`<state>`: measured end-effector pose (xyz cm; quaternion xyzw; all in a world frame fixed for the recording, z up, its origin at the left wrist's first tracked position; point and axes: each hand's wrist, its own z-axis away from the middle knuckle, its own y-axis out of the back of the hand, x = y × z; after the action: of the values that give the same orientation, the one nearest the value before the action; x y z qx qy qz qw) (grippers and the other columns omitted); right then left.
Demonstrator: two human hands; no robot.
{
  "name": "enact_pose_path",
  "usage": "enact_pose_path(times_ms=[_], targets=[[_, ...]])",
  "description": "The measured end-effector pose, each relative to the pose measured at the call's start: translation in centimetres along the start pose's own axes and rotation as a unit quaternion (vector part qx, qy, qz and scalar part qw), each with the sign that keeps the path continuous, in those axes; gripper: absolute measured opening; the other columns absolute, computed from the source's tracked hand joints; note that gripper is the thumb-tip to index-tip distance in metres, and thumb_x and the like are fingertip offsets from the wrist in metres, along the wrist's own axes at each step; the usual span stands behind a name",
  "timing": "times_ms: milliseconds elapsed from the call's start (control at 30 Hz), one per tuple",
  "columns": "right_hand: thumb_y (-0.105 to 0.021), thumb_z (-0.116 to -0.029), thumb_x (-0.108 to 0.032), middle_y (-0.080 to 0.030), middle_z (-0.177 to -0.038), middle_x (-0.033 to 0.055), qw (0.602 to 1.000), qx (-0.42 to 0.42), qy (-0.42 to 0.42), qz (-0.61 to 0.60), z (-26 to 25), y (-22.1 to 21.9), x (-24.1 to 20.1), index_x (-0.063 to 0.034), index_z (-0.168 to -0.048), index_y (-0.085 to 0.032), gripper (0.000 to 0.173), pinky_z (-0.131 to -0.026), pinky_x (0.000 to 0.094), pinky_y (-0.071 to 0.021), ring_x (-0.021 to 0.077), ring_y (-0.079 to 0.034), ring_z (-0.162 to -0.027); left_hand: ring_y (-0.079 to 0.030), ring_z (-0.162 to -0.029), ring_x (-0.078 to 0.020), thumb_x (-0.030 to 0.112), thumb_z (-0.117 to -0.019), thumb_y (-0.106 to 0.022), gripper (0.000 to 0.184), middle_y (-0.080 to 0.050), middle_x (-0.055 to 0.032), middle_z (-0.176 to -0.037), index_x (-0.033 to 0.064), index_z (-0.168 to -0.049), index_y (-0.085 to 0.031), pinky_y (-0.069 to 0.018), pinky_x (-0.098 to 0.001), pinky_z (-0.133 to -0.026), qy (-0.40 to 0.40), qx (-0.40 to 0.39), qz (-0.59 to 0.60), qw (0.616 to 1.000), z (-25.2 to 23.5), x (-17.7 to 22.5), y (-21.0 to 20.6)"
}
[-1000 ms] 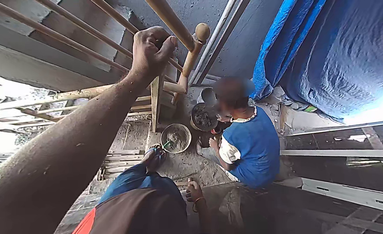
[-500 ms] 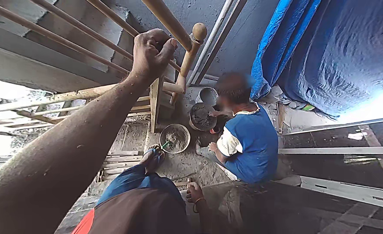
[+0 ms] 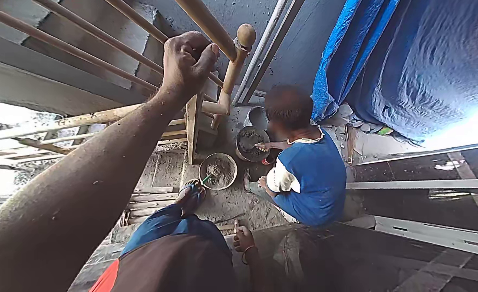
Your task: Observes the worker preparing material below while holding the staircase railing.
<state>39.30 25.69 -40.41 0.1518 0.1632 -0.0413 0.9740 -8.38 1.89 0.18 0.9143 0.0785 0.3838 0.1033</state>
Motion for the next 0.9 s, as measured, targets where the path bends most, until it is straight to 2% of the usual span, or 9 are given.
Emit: enact_pose_path(times_ms=[133, 267, 900], targets=[[-0.051, -0.1085, -0.032, -0.068, -0.112, 0.0188, 1.000, -0.001, -0.008, -0.004, 0.09, 0.01, 0.05, -0.0094, -0.145, -0.049, 0.043, -0.072, 0.0472, -0.0578, 0.0299, -0.069, -0.084, -0.063, -0.065, -0.0027, 0.032, -0.1034, -0.052, 0.028, -0.067, 0.0043, -0.076, 0.0116, -0.091, -0.068, -0.0532, -0.0266, -0.062, -0.005, 0.000, 0.003, 1.000, -0.05, -0.24, -0.10], [-0.049, -0.1090, -0.033, -0.068, -0.111, 0.0174, 1.000, 0.003, -0.010, 0.007, 0.30, 0.16, 0.10, -0.0095, -0.141, -0.053, 0.040, -0.073, 0.0475, -0.0581, 0.0302, -0.070, -0.087, -0.066, -0.068, -0.0031, 0.029, -0.1031, -0.053, 0.027, -0.068, 0.0035, -0.078, 0.0099, -0.090, -0.067, -0.0565, -0.0260, -0.065, -0.022, 0.004, 0.026, 0.999, -0.11, -0.22, -0.33], [-0.049, -0.1090, -0.033, -0.068, -0.110, 0.0165, 1.000, 0.002, -0.009, 0.014, 0.80, 0.44, -0.26, -0.0101, -0.141, -0.053, 0.040, -0.071, 0.0457, -0.0573, 0.0285, -0.069, -0.083, -0.064, -0.065, -0.0022, 0.028, -0.1035, -0.053, 0.027, -0.068, 0.0038, -0.076, 0.0098, -0.091, -0.067, -0.0539, -0.0246, -0.061, -0.015, 0.005, 0.027, 1.000, 0.23, -0.07, -0.07]])
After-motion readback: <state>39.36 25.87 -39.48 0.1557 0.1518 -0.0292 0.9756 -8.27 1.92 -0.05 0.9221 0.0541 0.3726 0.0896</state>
